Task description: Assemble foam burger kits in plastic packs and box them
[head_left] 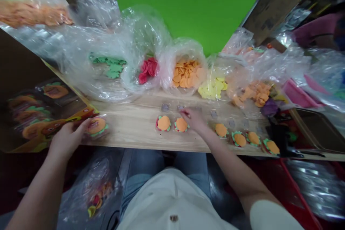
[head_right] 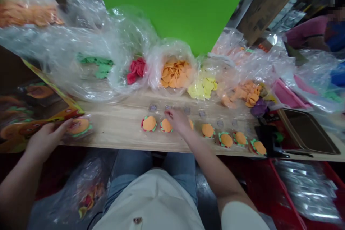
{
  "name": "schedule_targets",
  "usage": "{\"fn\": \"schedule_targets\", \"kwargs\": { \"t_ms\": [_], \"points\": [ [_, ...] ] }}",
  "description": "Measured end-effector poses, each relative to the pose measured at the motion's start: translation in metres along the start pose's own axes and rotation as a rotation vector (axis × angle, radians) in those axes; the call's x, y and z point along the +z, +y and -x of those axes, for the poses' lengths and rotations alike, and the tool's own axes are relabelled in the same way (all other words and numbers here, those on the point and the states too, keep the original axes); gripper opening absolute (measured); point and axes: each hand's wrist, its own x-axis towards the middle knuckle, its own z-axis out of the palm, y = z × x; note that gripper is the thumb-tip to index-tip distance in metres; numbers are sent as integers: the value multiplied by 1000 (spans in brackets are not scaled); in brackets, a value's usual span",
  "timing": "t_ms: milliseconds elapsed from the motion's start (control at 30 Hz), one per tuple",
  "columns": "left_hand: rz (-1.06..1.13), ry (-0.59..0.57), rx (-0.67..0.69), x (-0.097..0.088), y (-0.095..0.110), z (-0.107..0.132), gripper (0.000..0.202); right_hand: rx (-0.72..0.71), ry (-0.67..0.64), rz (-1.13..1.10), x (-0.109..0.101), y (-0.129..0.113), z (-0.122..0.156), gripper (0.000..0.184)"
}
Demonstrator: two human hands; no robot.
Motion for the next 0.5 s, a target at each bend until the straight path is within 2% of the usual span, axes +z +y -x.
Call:
{"fn": "schedule_targets", "kwargs": {
  "t_ms": [67,133,167,200,267,300,400,500],
  "points": [
    [-158,113,41,5,8,14,39,-114,62,214,-2,-9,-41,21],
    [-48,183,71,26,27,39,33,-195,10,387,4,-17,-74,21],
    [163,54,66,42,40,52,29,-213,-38,444,10,-20,-86,20],
    [452,-181,7,60,54,65,25,-225,-82,480,15,-23,-95,19],
    [898,-559,-199,95,83,83,24,-246,-136,501,24,-27,-107,17],
    [1014,-647,-294,110,95,88,21,-253,-141,497,27,-29,-109,16],
    [1130,-717,-359,134,118,89,10,-274,-84,452,22,-39,-101,18],
    [1176,-720,-382,132,117,82,9,-338,-18,328,11,-49,-66,21]
  ]
}}
